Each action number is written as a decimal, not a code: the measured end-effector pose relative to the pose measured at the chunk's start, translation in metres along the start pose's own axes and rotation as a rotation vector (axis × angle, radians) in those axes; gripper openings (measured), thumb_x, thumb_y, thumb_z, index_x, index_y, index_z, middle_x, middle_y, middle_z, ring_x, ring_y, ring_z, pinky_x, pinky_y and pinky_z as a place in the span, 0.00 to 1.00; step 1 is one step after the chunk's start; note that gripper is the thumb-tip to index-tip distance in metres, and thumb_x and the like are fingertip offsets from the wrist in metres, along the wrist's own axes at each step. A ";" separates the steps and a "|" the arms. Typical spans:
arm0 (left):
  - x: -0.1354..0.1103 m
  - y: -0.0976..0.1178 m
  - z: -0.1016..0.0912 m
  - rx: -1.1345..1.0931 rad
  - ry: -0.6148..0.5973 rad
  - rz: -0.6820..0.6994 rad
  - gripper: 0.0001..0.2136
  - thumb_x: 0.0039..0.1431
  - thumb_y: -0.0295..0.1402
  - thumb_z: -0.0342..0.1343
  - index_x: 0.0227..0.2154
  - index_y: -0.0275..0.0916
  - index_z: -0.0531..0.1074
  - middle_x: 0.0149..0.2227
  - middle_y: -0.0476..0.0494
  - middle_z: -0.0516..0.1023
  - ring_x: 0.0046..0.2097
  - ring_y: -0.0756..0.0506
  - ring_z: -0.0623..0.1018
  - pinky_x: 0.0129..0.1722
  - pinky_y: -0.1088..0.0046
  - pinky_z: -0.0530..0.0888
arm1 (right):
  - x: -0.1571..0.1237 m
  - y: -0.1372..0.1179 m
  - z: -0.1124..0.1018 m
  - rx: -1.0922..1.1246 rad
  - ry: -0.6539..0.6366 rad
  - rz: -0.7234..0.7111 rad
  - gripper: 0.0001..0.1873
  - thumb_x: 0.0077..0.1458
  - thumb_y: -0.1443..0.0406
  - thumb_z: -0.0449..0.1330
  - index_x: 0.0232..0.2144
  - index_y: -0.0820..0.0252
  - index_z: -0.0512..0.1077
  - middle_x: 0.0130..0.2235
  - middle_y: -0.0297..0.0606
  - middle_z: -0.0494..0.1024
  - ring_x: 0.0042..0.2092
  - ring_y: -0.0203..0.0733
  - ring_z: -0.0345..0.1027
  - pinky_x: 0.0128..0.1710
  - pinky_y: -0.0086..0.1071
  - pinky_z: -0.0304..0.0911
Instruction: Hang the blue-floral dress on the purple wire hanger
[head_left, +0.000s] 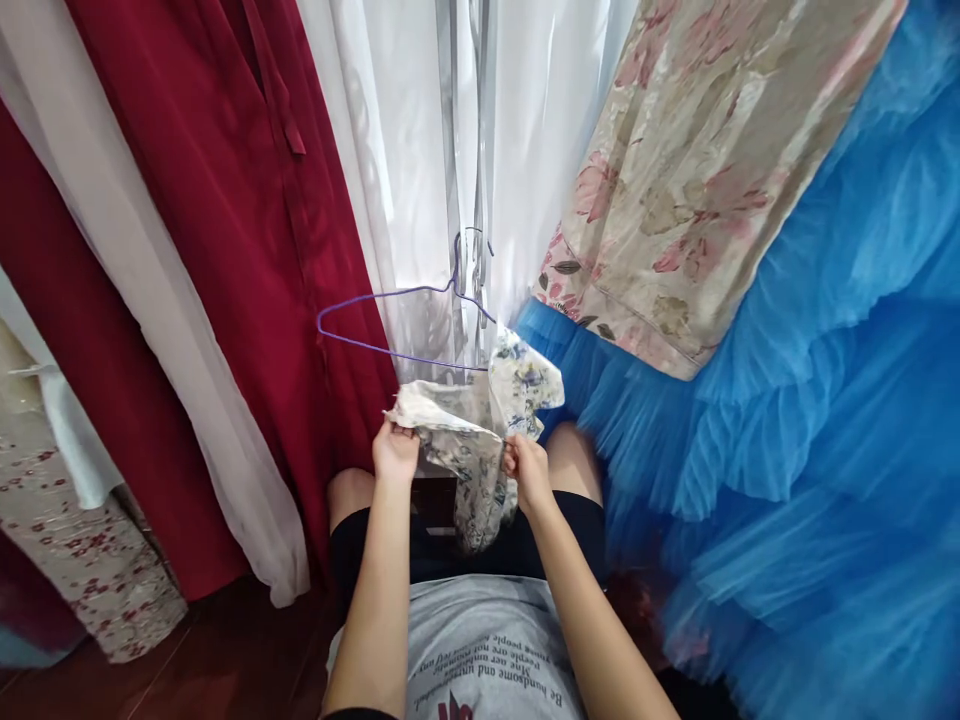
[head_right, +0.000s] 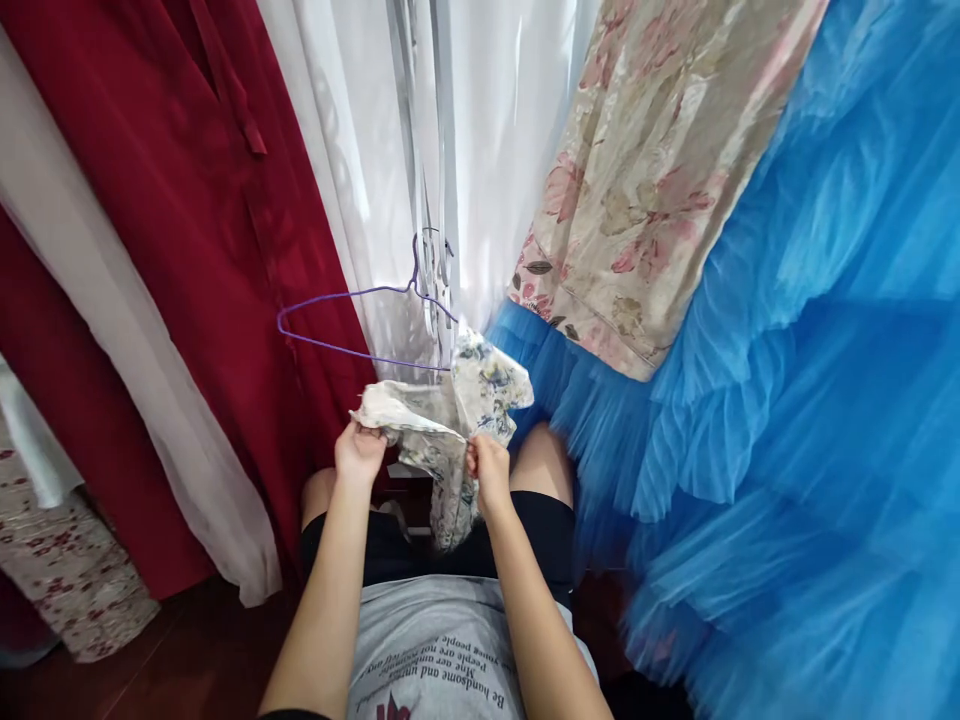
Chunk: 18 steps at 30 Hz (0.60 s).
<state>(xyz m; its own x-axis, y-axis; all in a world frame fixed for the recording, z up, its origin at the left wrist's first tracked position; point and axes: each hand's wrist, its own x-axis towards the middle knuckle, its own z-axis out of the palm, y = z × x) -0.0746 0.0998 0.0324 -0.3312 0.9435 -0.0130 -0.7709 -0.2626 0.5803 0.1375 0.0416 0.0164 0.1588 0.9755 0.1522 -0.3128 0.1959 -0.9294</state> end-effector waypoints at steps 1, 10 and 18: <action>-0.011 -0.009 0.001 -0.021 -0.030 -0.017 0.05 0.59 0.31 0.57 0.28 0.38 0.71 0.31 0.45 0.78 0.35 0.46 0.78 0.38 0.70 0.73 | 0.000 0.004 -0.010 0.006 0.061 0.000 0.18 0.51 0.52 0.58 0.20 0.53 0.60 0.14 0.24 0.57 0.17 0.32 0.46 0.17 0.29 0.42; -0.102 -0.029 0.063 0.562 -0.716 0.205 0.09 0.66 0.39 0.58 0.37 0.40 0.77 0.36 0.46 0.76 0.40 0.48 0.76 0.43 0.73 0.70 | -0.010 -0.021 -0.012 0.010 -0.276 0.022 0.34 0.56 0.35 0.51 0.31 0.57 0.77 0.31 0.40 0.80 0.39 0.48 0.74 0.37 0.36 0.67; -0.103 -0.024 0.052 0.717 -0.932 0.094 0.23 0.64 0.51 0.54 0.55 0.45 0.72 0.52 0.38 0.76 0.53 0.40 0.75 0.55 0.65 0.69 | -0.036 -0.062 -0.017 0.057 -0.572 0.209 0.18 0.46 0.50 0.71 0.26 0.58 0.76 0.24 0.34 0.75 0.25 0.38 0.65 0.27 0.30 0.60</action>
<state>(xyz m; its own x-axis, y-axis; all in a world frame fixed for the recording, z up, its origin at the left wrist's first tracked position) 0.0062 0.0196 0.0617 0.3844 0.7877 0.4814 -0.1846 -0.4454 0.8761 0.1669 -0.0078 0.0631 -0.4346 0.8896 0.1401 -0.3352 -0.0154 -0.9420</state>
